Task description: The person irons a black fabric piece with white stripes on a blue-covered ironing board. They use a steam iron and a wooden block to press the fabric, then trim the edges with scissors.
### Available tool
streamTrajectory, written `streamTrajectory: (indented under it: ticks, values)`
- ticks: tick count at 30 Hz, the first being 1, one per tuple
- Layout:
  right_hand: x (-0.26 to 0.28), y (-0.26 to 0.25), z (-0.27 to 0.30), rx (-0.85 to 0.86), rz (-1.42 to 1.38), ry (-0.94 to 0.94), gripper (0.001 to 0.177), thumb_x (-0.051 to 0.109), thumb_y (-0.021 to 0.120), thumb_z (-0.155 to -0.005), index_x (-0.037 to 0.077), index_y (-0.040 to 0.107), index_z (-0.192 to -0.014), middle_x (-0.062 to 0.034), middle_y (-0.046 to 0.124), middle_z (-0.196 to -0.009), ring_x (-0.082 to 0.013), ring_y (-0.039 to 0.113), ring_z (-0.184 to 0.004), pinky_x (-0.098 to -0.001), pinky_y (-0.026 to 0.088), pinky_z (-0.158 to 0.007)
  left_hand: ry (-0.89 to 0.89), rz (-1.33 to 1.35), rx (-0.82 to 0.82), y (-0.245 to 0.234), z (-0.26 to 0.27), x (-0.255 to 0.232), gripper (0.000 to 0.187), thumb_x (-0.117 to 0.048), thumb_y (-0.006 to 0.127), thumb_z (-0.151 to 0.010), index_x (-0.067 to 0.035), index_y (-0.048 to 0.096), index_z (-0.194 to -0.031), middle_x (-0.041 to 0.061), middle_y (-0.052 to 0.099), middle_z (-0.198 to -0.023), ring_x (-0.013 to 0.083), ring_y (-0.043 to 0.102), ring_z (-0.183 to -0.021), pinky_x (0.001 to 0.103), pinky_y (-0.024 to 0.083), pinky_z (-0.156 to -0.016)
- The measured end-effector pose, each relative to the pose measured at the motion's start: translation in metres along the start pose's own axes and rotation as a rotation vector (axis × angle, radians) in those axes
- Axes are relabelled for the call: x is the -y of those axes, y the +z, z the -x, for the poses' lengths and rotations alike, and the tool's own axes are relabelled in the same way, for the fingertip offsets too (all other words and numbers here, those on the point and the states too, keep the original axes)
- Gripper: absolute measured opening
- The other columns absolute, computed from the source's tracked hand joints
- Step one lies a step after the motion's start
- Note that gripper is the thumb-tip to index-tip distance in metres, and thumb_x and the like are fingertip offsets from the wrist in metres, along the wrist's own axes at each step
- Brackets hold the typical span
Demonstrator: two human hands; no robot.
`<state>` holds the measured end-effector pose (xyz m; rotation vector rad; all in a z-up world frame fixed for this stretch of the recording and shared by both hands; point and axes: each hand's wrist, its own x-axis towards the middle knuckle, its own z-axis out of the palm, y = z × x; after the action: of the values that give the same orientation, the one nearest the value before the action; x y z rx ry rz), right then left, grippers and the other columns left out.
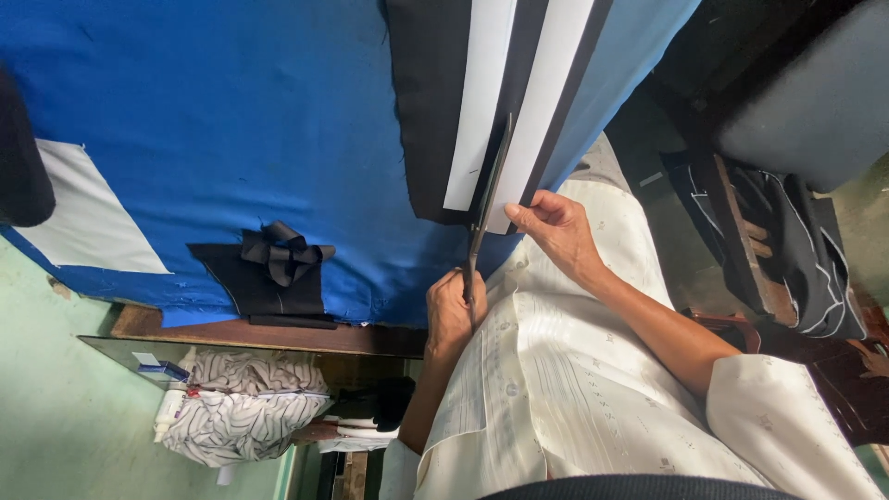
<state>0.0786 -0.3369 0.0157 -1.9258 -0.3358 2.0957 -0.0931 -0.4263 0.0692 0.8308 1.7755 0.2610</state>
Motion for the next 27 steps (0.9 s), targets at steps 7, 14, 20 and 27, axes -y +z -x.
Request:
streamTrajectory:
  ticks: [7, 14, 20, 27]
  values:
    - [0.013, 0.003, 0.000, 0.025, 0.044, 0.044, 0.011, 0.020, 0.081, -0.094, 0.011, 0.074, -0.092, -0.0046, 0.075, -0.072, -0.0055, 0.069, -0.071, -0.0233, 0.058, -0.079, -0.011, -0.014, -0.014, 0.000, -0.013, -0.019, 0.034, -0.014, 0.058, -0.093, -0.006, 0.055, -0.060, 0.018, 0.055, -0.057, 0.0386, 0.064, -0.056, 0.038, 0.050, -0.050]
    - [0.017, -0.009, -0.003, 0.080, 0.153, 0.091, 0.015, 0.026, 0.079, -0.095, 0.013, 0.074, -0.092, -0.0052, 0.076, -0.074, -0.0067, 0.068, -0.073, -0.0255, 0.058, -0.080, -0.021, -0.037, -0.040, 0.000, -0.014, -0.027, 0.040, -0.012, 0.057, -0.095, -0.007, 0.054, -0.056, 0.016, 0.055, -0.054, 0.0361, 0.063, -0.053, 0.034, 0.048, -0.047]
    - [0.102, -0.014, -0.030, -0.120, 0.277, -0.181, 0.022, 0.029, 0.075, -0.101, 0.008, 0.073, -0.105, -0.0073, 0.074, -0.081, -0.0106, 0.070, -0.080, -0.0271, 0.060, -0.081, -0.008, -0.009, 0.034, -0.007, -0.031, -0.045, 0.033, -0.018, 0.060, -0.094, -0.006, 0.058, -0.064, 0.018, 0.056, -0.057, 0.0411, 0.065, -0.059, 0.042, 0.052, -0.052]
    - [0.145, -0.019, -0.035, -0.076, 0.357, -0.128, 0.027, 0.032, 0.078, -0.097, 0.005, 0.073, -0.100, -0.0115, 0.076, -0.082, -0.0151, 0.074, -0.080, -0.0312, 0.063, -0.080, -0.027, 0.011, 0.046, -0.003, -0.036, -0.051, 0.033, -0.015, 0.058, -0.094, -0.005, 0.057, -0.063, 0.019, 0.057, -0.058, 0.0418, 0.066, -0.059, 0.041, 0.053, -0.052]
